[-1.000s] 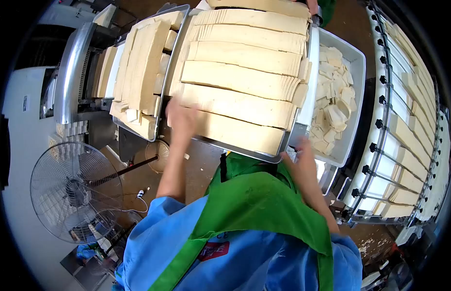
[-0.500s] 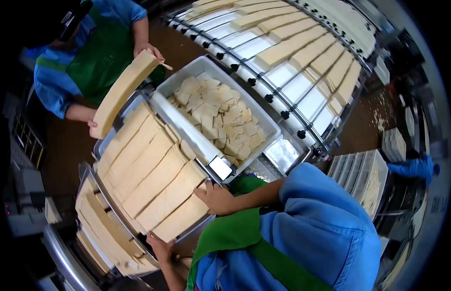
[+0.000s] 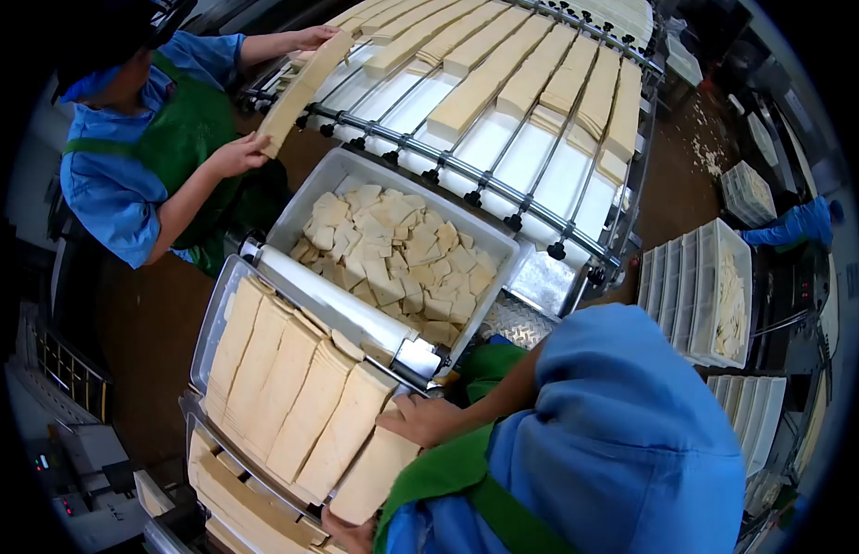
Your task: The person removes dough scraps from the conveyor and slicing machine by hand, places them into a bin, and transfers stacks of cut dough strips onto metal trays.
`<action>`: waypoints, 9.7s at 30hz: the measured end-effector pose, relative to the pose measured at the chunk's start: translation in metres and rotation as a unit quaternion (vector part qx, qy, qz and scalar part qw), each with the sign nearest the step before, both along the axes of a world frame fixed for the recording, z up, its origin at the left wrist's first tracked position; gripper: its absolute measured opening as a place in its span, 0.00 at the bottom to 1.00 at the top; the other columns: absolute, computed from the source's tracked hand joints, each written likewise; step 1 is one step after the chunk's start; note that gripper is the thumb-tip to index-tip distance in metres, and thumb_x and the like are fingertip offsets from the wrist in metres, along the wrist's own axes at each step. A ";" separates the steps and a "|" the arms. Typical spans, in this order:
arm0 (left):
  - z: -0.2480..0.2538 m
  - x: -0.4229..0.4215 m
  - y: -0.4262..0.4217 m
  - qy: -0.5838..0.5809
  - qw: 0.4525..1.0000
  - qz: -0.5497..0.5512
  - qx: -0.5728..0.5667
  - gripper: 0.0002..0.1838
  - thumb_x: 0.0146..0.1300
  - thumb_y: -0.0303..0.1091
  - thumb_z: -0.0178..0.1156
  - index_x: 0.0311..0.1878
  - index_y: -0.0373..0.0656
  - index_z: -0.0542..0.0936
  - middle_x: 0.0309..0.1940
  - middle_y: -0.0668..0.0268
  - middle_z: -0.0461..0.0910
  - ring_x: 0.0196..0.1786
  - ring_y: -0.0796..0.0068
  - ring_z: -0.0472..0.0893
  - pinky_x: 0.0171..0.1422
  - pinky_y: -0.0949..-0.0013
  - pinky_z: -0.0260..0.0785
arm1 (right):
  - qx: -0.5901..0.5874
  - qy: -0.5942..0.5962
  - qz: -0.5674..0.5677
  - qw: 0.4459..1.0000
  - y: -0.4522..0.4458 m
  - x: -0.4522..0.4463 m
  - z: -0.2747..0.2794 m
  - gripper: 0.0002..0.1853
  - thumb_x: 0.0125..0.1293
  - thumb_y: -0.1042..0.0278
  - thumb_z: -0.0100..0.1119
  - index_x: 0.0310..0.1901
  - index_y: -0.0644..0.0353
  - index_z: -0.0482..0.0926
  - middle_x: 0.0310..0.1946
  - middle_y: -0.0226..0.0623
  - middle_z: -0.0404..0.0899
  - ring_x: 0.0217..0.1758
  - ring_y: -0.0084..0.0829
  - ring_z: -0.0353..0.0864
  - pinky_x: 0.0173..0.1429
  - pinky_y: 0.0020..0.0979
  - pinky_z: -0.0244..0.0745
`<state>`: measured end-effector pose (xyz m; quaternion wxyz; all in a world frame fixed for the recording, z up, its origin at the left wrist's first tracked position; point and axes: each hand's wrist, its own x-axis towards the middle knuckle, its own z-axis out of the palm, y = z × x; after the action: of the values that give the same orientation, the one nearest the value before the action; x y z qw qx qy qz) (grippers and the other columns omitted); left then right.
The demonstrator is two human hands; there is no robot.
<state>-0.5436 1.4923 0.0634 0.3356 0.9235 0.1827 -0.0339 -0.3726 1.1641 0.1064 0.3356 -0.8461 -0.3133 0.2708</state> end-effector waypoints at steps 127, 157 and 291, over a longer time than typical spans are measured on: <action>-0.049 0.051 0.004 -0.169 0.884 0.422 0.111 0.26 0.65 0.34 0.51 0.63 0.28 0.64 0.60 0.39 0.66 0.63 0.41 0.64 0.69 0.52 0.52 | 0.101 0.166 -0.094 0.977 0.002 0.111 -0.025 0.25 0.59 0.64 0.66 0.52 0.64 0.64 0.28 0.44 0.80 0.30 0.35 0.80 0.38 0.34 0.73; 0.006 0.082 0.028 0.109 0.993 0.041 -0.007 0.55 0.33 0.41 0.79 0.67 0.45 0.60 0.56 0.37 0.62 0.57 0.36 0.70 0.62 0.56 0.67 | -0.224 -0.184 -0.001 0.957 0.077 0.054 -0.014 0.50 0.44 0.55 0.74 0.67 0.62 0.55 0.44 0.50 0.66 0.46 0.48 0.76 0.46 0.39 0.76; -0.020 0.480 -0.832 -0.094 0.769 -0.612 0.159 0.12 0.67 0.34 0.45 0.48 0.37 0.72 0.45 0.57 0.74 0.45 0.60 0.78 0.43 0.60 0.76 | -0.319 -0.383 -0.359 0.790 -0.622 0.267 -0.040 0.29 0.60 0.64 0.50 0.65 0.57 0.63 0.69 0.38 0.60 0.69 0.40 0.62 0.70 0.49 0.54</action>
<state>-0.0637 0.6607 0.0439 0.1078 0.8788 -0.4503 -0.1155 -0.1052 0.5421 0.0668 -0.0274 -0.9910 0.0140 -0.1304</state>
